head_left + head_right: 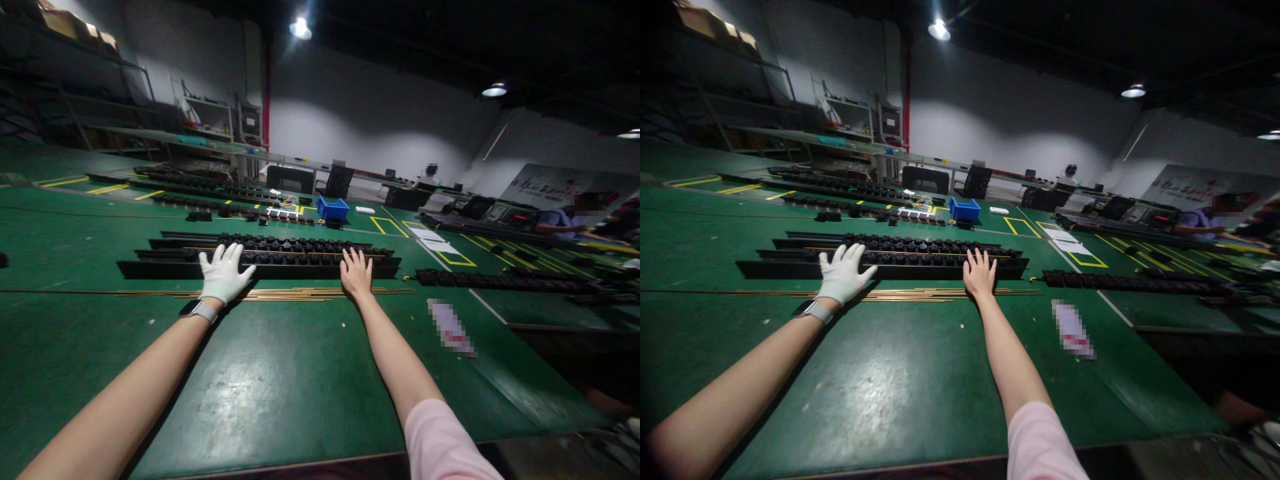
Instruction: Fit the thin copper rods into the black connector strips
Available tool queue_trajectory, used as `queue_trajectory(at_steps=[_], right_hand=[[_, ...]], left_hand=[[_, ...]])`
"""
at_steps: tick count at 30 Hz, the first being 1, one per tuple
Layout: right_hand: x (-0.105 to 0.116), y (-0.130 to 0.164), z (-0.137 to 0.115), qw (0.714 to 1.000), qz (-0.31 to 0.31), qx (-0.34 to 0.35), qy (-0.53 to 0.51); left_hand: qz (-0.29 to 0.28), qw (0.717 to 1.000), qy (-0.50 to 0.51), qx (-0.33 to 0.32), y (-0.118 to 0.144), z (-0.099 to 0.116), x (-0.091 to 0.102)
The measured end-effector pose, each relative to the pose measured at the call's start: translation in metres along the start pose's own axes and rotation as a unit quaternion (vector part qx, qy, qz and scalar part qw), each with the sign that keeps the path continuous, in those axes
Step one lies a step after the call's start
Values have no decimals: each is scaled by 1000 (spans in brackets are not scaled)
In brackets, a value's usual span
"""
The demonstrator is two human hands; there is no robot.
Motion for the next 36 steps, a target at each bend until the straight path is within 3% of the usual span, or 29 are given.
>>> queue_trajectory(at_steps=[4, 8, 20, 25, 36], right_hand=[[3, -2, 12, 999, 21, -28, 10], [1, -5, 22, 999, -12, -39, 16], [-4, -6, 22, 999, -23, -42, 4], [-5, -8, 32, 998, -1, -64, 14], [-8, -9, 45, 996, -30, -88, 10]], left_hand=[[5, 1000, -5, 1, 0, 0, -1], [12, 1000, -2, -6, 0, -2, -3], [15, 1000, 2, -8, 0, -4, -4], [11, 1000, -4, -1, 0, -2, -3], [11, 1000, 2, -4, 2, 1, 0]])
Point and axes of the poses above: each hand's wrist, its own y-axis away from the middle knuckle, its own x-axis out of the back of the hand, z = x × y, the point moved 2 cm from there along -y, towards the middle knuckle, and after that the axes turned 11 degrees about y, right-handed, at the moved point
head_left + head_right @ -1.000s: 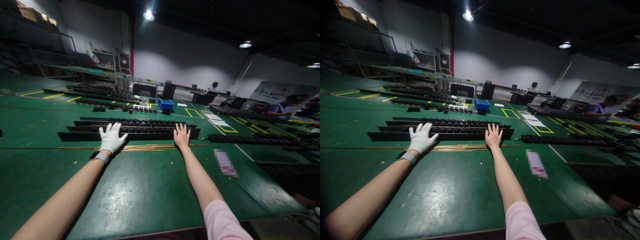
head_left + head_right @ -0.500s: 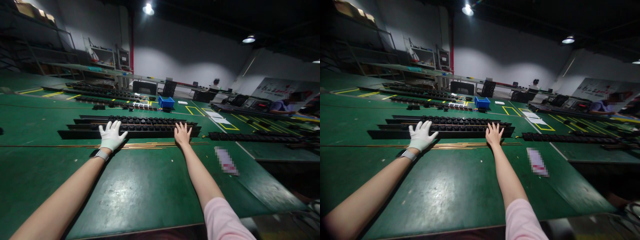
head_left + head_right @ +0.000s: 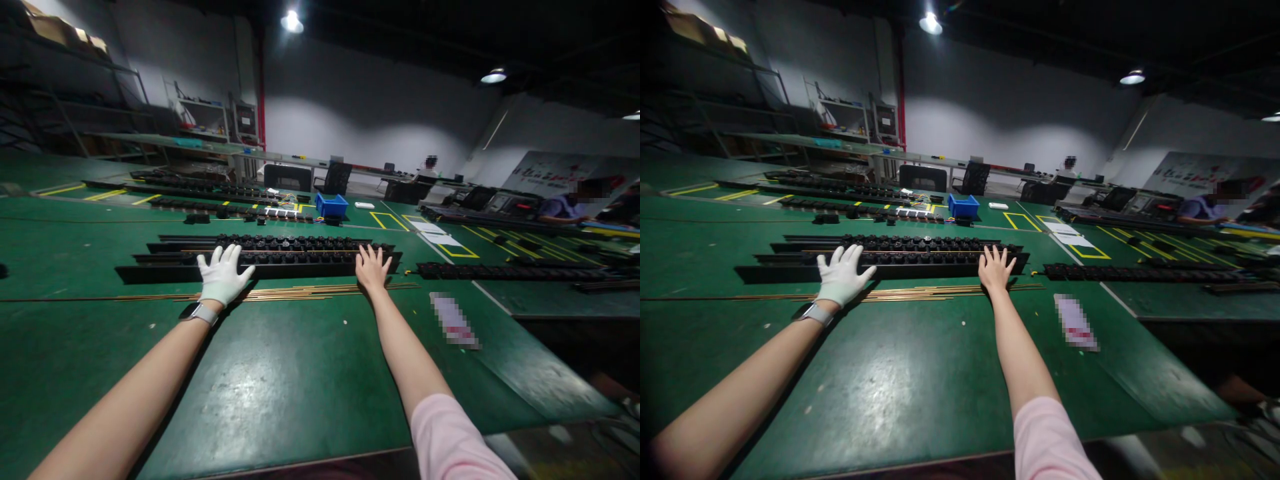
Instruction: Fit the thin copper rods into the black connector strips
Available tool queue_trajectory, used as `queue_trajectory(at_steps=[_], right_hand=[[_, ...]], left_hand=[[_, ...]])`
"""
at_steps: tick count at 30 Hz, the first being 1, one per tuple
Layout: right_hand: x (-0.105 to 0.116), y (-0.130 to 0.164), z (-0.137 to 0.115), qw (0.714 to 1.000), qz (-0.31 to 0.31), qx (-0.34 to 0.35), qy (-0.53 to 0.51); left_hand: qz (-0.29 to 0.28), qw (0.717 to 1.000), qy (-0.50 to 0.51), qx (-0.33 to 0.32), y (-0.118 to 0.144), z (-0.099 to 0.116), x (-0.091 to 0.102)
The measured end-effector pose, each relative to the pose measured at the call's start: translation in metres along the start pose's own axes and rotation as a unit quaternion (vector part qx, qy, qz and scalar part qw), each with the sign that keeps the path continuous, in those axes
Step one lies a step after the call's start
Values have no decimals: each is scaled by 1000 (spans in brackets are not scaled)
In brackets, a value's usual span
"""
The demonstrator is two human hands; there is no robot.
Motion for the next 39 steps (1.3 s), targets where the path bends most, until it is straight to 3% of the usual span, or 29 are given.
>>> queue_trajectory(at_steps=[6, 10, 15, 21, 26, 34, 39], right_hand=[[0, -1, 5, 1000, 14, -9, -8], [-1, -5, 30, 997, 52, -62, 2], [-5, -7, 51, 995, 32, -97, -6], [-4, -7, 33, 999, 40, -28, -3], [-5, -9, 30, 999, 8, -34, -14], [-7, -8, 31, 999, 17, -35, -19], [-2, -5, 24, 999, 33, 15, -5]], left_hand=[[1, 1000, 7, -2, 0, 0, 0], [2, 1000, 6, -4, 0, -1, 0], [-2, 1000, 7, 1, -1, 1, 1], [-10, 1000, 3, 7, -1, 2, 2], [-9, 1000, 5, 8, 0, 2, 2], [-6, 1000, 0, 5, -1, 1, 1], [-6, 1000, 0, 5, -1, 0, 1]])
Point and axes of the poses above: each hand's wrist, its own y-axis away from the middle knuckle, its own x-axis out of the back of the hand, z = x × y, the point moved 2 cm from there along -y, towards the middle knuckle, and after that the axes turned 11 degrees about y, right-handed, at the moved point
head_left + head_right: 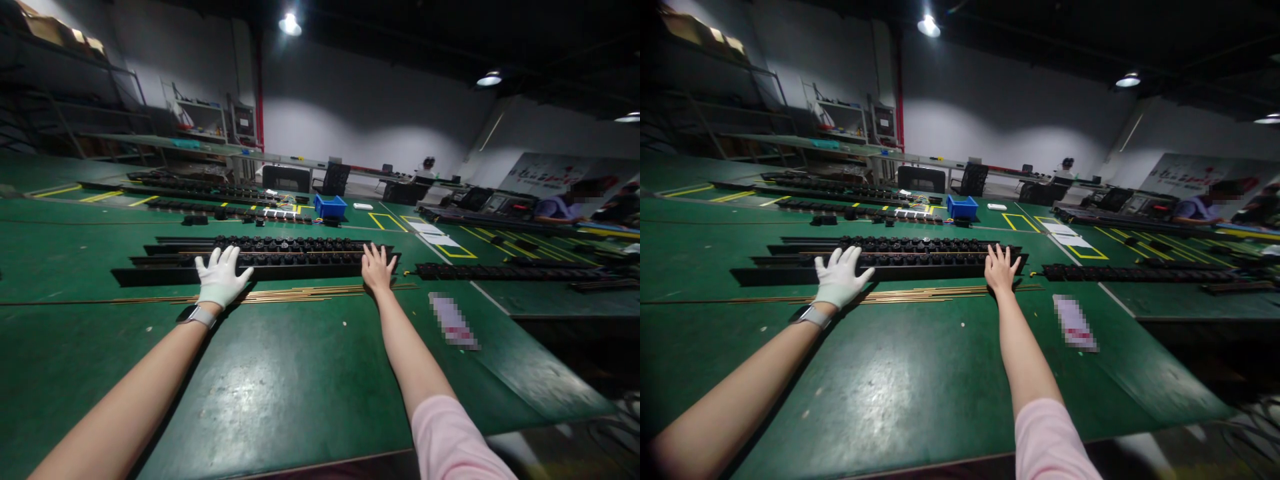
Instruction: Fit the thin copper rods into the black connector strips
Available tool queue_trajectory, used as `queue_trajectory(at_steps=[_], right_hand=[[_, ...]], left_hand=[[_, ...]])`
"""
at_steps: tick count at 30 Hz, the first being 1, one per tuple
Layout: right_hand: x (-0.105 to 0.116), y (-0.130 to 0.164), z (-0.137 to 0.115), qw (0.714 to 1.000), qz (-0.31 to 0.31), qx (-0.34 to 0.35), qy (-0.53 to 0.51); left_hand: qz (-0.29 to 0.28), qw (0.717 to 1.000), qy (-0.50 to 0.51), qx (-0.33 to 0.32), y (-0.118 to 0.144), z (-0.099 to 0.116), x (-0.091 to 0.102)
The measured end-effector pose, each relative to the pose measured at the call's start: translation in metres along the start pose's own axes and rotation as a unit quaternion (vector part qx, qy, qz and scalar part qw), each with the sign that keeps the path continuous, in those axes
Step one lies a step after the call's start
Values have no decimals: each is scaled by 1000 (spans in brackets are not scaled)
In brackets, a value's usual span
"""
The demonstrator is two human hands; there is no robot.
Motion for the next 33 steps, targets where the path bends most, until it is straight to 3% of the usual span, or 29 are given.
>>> queue_trajectory(at_steps=[12, 21, 33], right_hand=[[4, 3, -7, 1000, -11, 1, -16], [7, 7, -33, 999, -6, 50, 0], [4, 9, -33, 999, -9, 40, -7]], left_hand=[[2, 1000, 2, -3, 1, 1, 1], [-3, 1000, -2, 3, 0, 0, 0], [-2, 1000, 5, -2, 0, 0, 1]])
Point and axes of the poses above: each hand's wrist, its own y-axis away from the middle knuckle, its own x-axis out of the back of the hand, z = x × y, the point moved 2 cm from there along -y, towards the middle knuckle, and after that the axes turned 11 degrees about y, right-handed, at the moved point
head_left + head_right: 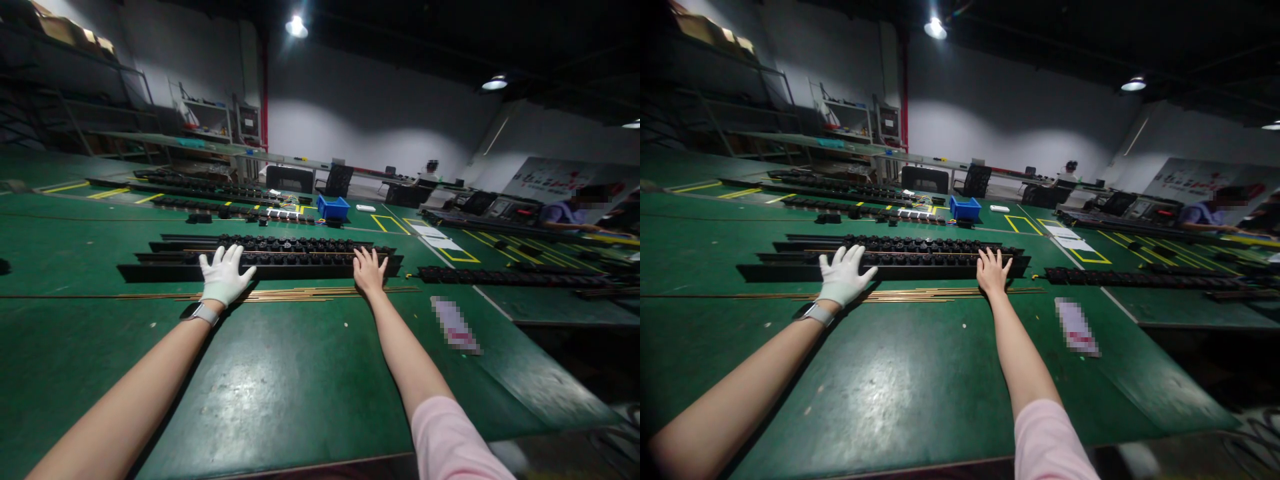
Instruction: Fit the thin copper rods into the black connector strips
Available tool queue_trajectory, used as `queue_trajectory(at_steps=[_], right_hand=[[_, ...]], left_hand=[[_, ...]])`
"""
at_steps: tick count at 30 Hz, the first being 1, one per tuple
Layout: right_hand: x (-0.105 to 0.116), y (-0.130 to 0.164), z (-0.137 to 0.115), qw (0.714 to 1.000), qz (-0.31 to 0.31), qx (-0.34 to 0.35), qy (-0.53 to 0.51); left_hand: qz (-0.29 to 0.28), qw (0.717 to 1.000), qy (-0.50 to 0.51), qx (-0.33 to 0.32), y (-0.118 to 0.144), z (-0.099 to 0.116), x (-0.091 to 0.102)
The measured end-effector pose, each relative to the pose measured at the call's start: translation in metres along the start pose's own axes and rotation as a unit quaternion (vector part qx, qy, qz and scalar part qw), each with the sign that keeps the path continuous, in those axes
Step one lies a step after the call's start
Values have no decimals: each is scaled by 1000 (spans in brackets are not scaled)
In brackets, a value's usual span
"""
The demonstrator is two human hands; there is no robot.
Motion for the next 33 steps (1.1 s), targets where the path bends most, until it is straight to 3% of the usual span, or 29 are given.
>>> queue_trajectory(at_steps=[10, 22, 27, 33], right_hand=[[7, 1, -29, 998, 21, 52, 18], [1, 0, -38, 999, 36, 16, -26], [5, 6, -58, 996, 68, 61, -12], [7, 10, -78, 995, 48, 77, -28]], left_hand=[[2, 1000, -6, -2, -2, -2, -1], [38, 999, -15, -26, -4, -14, -13], [42, 999, -15, -28, -4, -17, -16], [42, 999, -9, -28, -5, -18, -17]])
Point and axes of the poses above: each hand's wrist, its own y-axis away from the middle knuckle, its own x-axis out of the back of the hand, z = x × y, the point moved 2 cm from there along -y, towards the middle knuckle, and after that the axes turned 11 degrees about y, right-handed, at the moved point
